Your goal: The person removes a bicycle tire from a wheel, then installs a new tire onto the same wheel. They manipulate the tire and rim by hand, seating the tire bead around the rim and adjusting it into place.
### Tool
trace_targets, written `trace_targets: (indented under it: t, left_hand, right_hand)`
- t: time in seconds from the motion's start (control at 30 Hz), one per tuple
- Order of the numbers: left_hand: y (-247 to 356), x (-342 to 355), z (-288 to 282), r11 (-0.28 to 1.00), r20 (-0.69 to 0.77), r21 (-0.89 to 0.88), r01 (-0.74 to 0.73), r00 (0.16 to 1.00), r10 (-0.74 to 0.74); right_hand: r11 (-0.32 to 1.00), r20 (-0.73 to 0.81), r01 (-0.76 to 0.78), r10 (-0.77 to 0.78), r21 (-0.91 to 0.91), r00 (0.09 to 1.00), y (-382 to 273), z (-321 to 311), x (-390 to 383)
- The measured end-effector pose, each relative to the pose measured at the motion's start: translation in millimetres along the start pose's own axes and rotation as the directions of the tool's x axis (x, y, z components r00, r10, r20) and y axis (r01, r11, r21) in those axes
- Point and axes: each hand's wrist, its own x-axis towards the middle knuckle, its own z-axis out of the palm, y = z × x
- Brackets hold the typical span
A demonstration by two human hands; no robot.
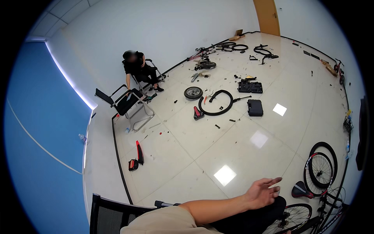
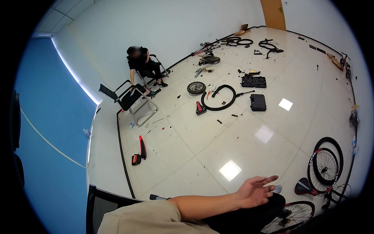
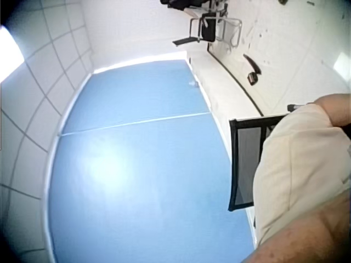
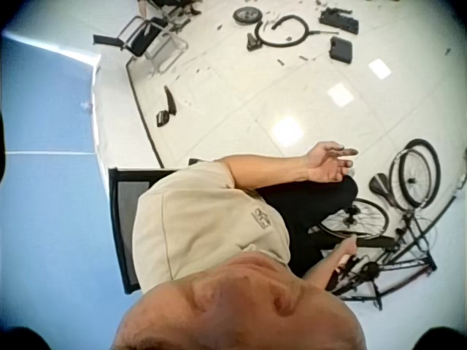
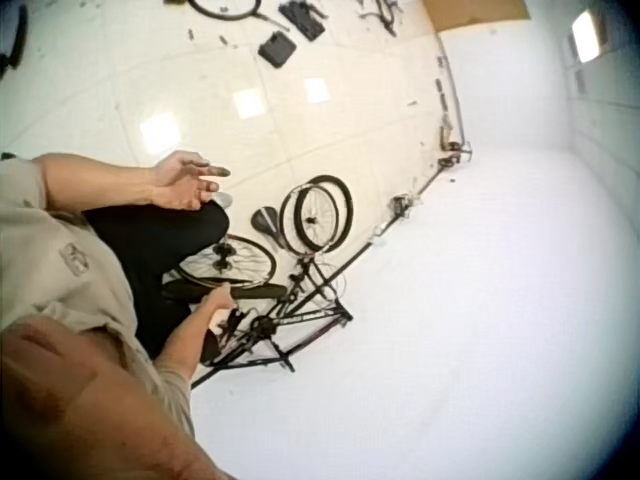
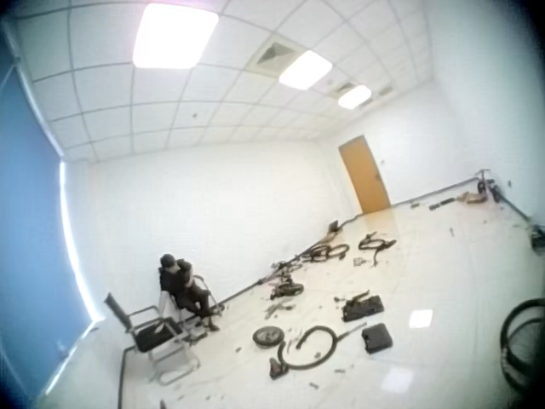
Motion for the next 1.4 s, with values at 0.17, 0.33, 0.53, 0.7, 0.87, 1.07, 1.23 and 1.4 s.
trace_targets:
  t: [0.17,0.33,0.53,0.7,0.87,1.07,1.23,1.4]
  left_hand:
    - [-14.3,41.5,-13.1,0.971,-0.288,0.237,0.032,0.957,0.039]
    - [-6.9,61.3,-26.3,0.940,-0.460,0.339,0.050,0.880,0.119]
    - [-3.5,53.4,-20.4,0.620,-0.412,0.776,0.119,0.839,0.355]
    - [-21.7,43.6,-30.2,-0.256,0.129,0.966,0.029,0.805,0.579]
    - [-27.9,63.9,-23.2,-0.384,0.284,0.921,-0.061,0.779,0.559]
    - [-34.4,28.3,5.2,-0.527,0.523,0.812,-0.250,0.712,0.468]
    - [-45.6,37.8,-2.7,-0.460,0.579,0.788,-0.409,0.748,0.326]
    - [-100.3,44.2,-18.6,-0.172,0.196,0.971,-0.167,0.966,0.167]
  right_hand:
    - [0.999,0.005,-0.025,0.025,0.023,1.000,2.8,0.6,3.2]
    - [0.998,-0.028,0.005,-0.003,0.061,1.000,13.8,6.6,19.4]
    - [0.992,-0.022,0.025,-0.028,-0.123,0.999,13.9,7.4,6.4]
    - [0.984,0.184,-0.133,0.110,0.121,0.977,-2.3,5.2,-21.2]
    - [0.570,0.144,0.645,-0.683,-0.509,0.716,145.9,36.9,131.2]
    - [0.953,-0.001,0.088,-0.092,0.289,0.996,26.2,27.3,-14.5]
    - [0.956,-0.075,0.064,-0.044,0.288,0.996,30.6,7.3,-54.1]
    - [0.962,-0.111,0.129,-0.105,0.241,0.988,36.6,26.2,-58.6]
